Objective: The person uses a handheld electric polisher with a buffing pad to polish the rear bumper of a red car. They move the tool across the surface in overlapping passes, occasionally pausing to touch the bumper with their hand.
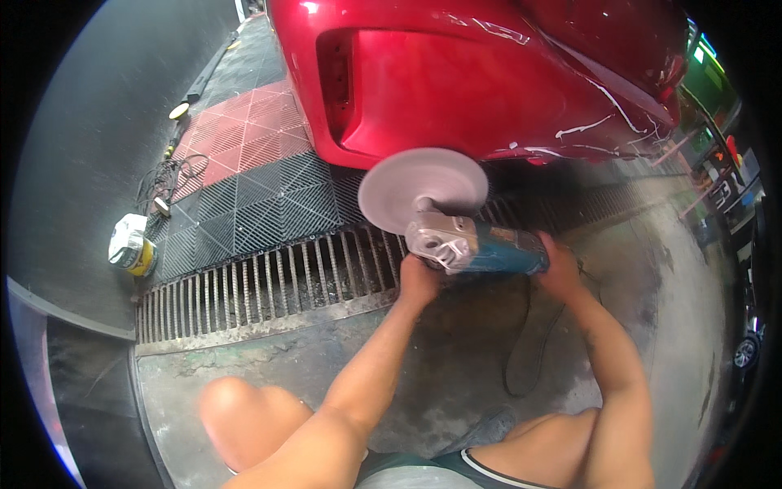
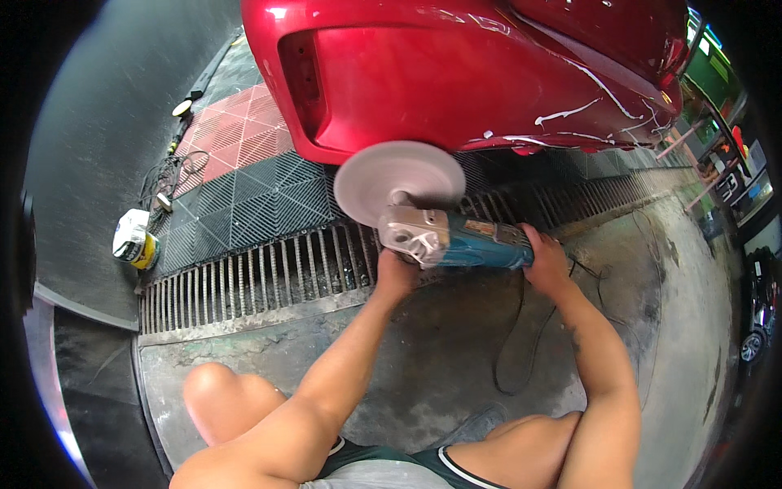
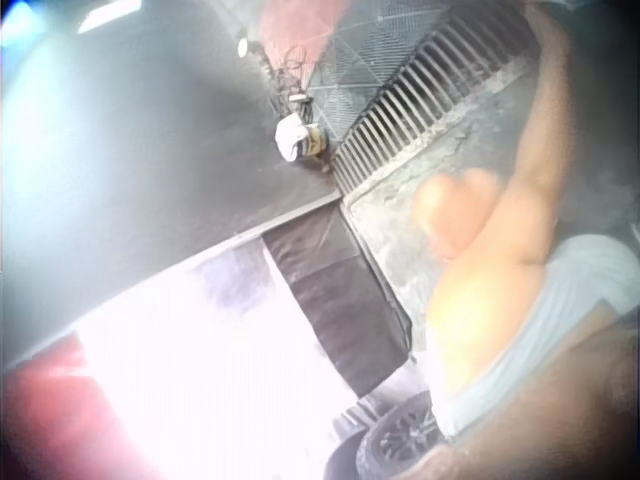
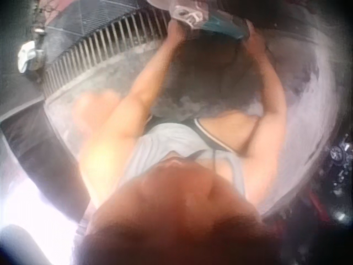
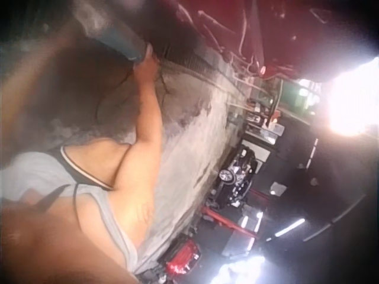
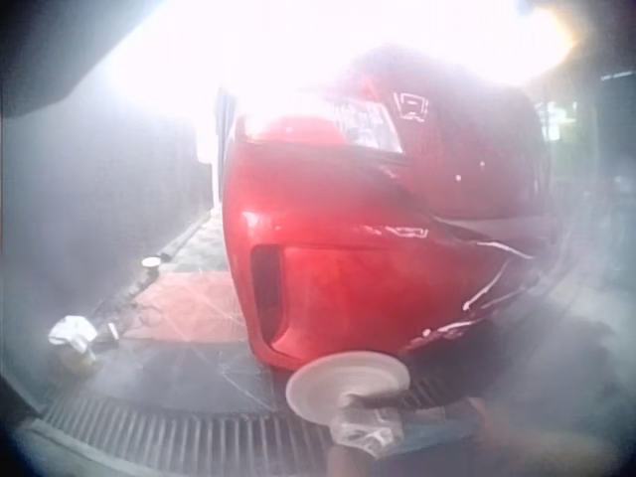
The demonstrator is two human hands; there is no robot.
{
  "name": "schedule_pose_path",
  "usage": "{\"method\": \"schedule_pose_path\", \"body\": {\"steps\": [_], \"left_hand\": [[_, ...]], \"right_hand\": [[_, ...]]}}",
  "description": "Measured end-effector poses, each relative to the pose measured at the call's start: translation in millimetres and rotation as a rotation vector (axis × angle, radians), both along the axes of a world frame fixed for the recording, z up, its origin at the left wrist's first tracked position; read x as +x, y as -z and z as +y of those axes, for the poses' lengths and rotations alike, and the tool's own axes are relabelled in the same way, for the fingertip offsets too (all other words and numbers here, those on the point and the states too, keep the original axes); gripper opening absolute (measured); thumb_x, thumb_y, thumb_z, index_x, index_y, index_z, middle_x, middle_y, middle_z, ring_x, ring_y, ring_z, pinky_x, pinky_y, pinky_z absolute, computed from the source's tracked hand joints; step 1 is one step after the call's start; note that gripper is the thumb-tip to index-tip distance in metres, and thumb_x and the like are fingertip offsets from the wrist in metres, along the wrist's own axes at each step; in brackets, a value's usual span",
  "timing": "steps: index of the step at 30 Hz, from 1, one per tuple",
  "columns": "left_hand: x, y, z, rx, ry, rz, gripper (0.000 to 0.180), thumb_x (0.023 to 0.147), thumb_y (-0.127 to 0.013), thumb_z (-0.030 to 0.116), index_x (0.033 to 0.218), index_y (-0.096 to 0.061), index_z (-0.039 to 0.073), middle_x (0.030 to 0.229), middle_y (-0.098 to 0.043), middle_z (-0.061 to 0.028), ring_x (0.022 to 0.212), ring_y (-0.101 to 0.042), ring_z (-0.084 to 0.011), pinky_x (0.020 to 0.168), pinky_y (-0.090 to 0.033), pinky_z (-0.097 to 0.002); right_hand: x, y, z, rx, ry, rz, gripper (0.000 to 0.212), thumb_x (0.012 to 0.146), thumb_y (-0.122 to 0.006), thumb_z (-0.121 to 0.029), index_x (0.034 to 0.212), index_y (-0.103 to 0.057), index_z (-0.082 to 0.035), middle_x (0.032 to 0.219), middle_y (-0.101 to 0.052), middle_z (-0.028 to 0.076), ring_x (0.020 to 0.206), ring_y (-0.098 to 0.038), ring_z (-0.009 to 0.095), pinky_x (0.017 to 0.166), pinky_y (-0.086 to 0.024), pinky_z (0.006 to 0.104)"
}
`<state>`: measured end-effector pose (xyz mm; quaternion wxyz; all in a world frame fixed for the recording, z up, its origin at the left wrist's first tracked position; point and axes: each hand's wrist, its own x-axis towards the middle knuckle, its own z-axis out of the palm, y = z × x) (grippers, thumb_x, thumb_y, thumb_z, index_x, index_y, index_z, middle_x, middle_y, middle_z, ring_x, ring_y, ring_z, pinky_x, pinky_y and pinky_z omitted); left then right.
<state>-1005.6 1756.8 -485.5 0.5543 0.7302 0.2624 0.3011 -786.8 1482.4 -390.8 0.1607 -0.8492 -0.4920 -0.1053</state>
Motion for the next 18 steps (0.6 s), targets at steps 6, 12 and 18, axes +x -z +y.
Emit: {"method": "schedule_pose_path", "body": {"steps": [6, 12, 18], "left_hand": [[1, 10, -3, 0.042, -0.091, 0.011, 0.037, 0.088, -0.088, 0.013, 0.122, -0.08, 0.004, 0.117, -0.082, -0.0254, 0.116, -0.078, -0.0457, 0.095, -0.062, -0.049], [-63, 25, 90, 0.091, -0.051, 0.105, 0.051, 0.094, -0.08, 0.0, 0.143, -0.067, 0.001, 0.14, -0.076, -0.0147, 0.129, -0.071, -0.0274, 0.112, -0.055, -0.0408], [-120, 19, 178, 0.098, -0.143, 0.004, 0.056, 0.098, -0.075, -0.004, 0.152, -0.06, 0.004, 0.132, -0.072, -0.0053, 0.109, -0.07, -0.0156, 0.089, -0.058, -0.0317]], "right_hand": [[4, 9, 4, 0.012, -0.034, -0.007, 0.086, 0.077, -0.086, -0.005, 0.157, -0.056, -0.017, 0.122, -0.076, 0.022, 0.112, -0.072, 0.047, 0.096, -0.056, 0.0565], [-51, 11, 76, 0.024, -0.124, 0.016, 0.088, 0.076, -0.086, -0.008, 0.159, -0.057, -0.017, 0.118, -0.078, 0.019, 0.11, -0.074, 0.043, 0.096, -0.057, 0.055], [-109, -12, 160, -0.078, -0.101, 0.043, 0.089, 0.081, -0.085, -0.009, 0.164, -0.053, -0.02, 0.12, -0.078, 0.015, 0.112, -0.075, 0.039, 0.097, -0.059, 0.053]]}}
